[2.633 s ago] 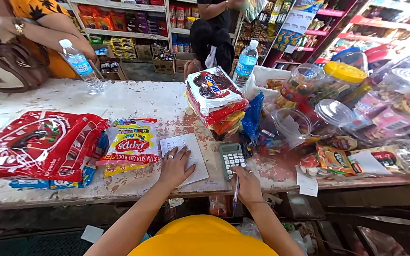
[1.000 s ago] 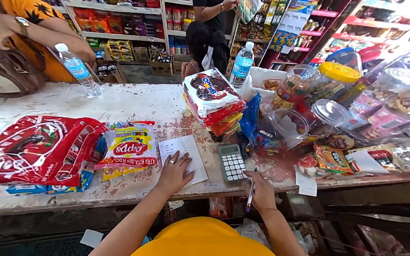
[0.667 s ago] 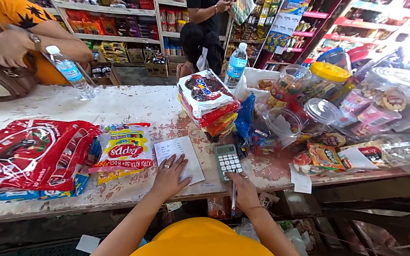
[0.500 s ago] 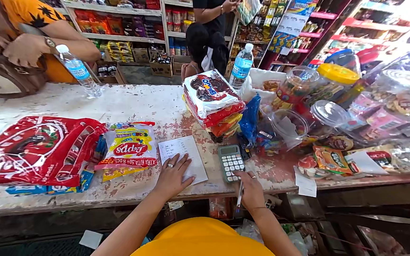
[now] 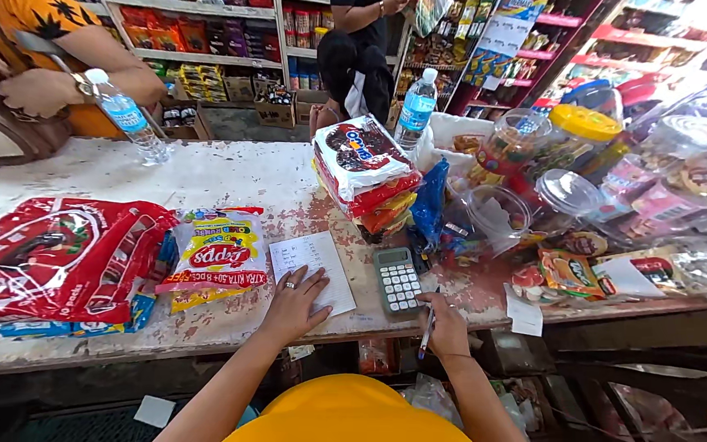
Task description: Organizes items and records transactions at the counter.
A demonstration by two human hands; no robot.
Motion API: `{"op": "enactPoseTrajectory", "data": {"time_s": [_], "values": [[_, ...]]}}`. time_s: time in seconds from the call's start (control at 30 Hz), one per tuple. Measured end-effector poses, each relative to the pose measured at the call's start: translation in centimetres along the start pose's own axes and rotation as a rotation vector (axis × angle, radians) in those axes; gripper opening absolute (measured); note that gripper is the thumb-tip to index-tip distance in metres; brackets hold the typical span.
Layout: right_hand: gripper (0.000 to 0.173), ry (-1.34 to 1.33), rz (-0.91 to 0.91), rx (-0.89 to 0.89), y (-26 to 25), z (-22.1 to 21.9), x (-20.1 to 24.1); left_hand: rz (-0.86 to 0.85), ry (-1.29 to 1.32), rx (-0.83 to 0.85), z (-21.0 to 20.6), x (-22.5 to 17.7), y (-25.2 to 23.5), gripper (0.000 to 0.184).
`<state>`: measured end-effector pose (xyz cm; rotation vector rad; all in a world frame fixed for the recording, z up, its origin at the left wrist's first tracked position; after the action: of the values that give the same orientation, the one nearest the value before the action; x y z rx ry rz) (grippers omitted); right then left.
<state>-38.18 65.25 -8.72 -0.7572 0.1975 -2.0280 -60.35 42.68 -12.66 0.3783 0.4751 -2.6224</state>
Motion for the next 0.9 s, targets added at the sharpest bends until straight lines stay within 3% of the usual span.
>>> {"op": "enactPoseTrajectory", "data": {"time_s": [0.17,0.27,0.4,0.5,0.6,0.9], "values": [[0.031,0.002,0.027,0.022,-1.7,-0.5,1.1,-0.006,-0.016,0.004,0.0,0.0,-0.1,0.065],[0.030,0.027,-0.029,0.150,-2.7,-1.2,2.0,-0.022,0.005,0.017,0.2,-0.2,0.1,0.062],[0.024,0.024,0.072,0.037,-1.5,-1.4,2.7,-0.052,0.035,0.035,0.1,0.0,0.5,0.062],[0.027,-0.002,0.059,0.059,-0.4,-0.9,2.3,-0.059,0.034,0.032,-0.1,0.0,0.5,0.062],[0.028,-0.002,0.041,-0.052,-0.2,-0.1,0.7,-0.077,0.020,-0.007,-0.2,0.2,0.5,0.061],[0.026,0.034,-0.050,0.133,-3.1,-1.1,2.1,-0.126,0.050,-0.091,-0.1,0.2,0.6,0.056]]}}
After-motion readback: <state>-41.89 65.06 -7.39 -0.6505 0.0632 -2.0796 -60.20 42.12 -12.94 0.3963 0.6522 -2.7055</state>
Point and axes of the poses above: each hand's wrist, its own y-axis away from the middle knuckle, its own z-axis out of the back of the hand, x = y × z, the point moved 3 cm from there along -y, towards the middle knuckle, and after that the axes turned 4 degrees about -x, right-handed, at the moved point
